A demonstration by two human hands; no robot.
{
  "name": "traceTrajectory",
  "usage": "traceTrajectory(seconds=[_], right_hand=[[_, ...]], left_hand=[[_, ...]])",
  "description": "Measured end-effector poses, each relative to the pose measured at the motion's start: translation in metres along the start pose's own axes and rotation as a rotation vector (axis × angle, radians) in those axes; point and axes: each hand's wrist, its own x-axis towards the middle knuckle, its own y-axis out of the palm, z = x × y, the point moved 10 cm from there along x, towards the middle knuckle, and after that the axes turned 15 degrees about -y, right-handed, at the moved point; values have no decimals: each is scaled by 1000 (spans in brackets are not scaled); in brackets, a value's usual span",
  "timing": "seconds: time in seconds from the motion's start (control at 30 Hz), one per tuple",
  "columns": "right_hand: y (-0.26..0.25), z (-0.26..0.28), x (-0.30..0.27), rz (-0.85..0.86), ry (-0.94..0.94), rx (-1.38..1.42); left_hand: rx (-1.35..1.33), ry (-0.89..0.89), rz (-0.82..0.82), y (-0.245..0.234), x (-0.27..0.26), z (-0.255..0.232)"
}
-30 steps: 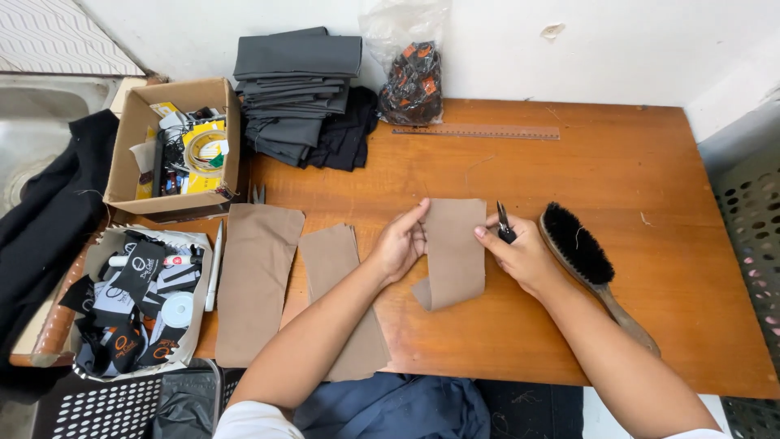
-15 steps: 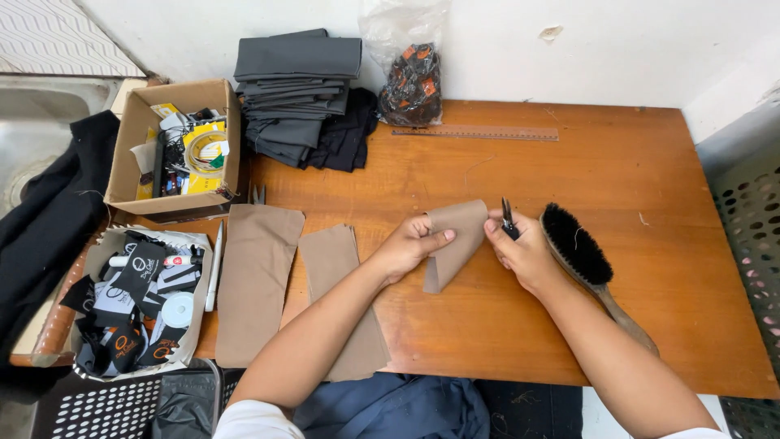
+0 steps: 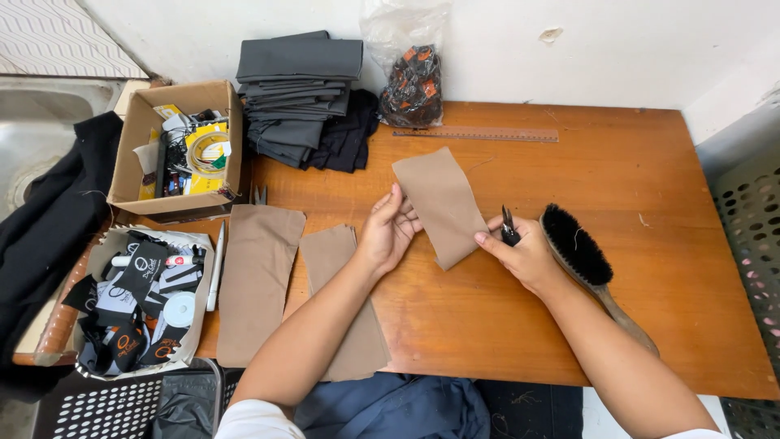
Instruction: The person uses a small knife to trim the edges of a piece of brown fabric on a wooden table. They hold the fabric with one hand and carefully cut along the edge with the other, then place the trimmed piece aside.
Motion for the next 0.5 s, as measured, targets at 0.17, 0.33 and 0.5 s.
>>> traceTrajectory(seconds=[0.17,0.33,0.5], right_hand=[[-1,9,2,42,-87,-44],[4,52,9,103,-274,-272],[-40,109,8,-4,-470,-975]], left_hand=[[29,-107,101,-11,6,23],[145,-193,27,-8,9,32],[-77,-218,121,4,4,25]])
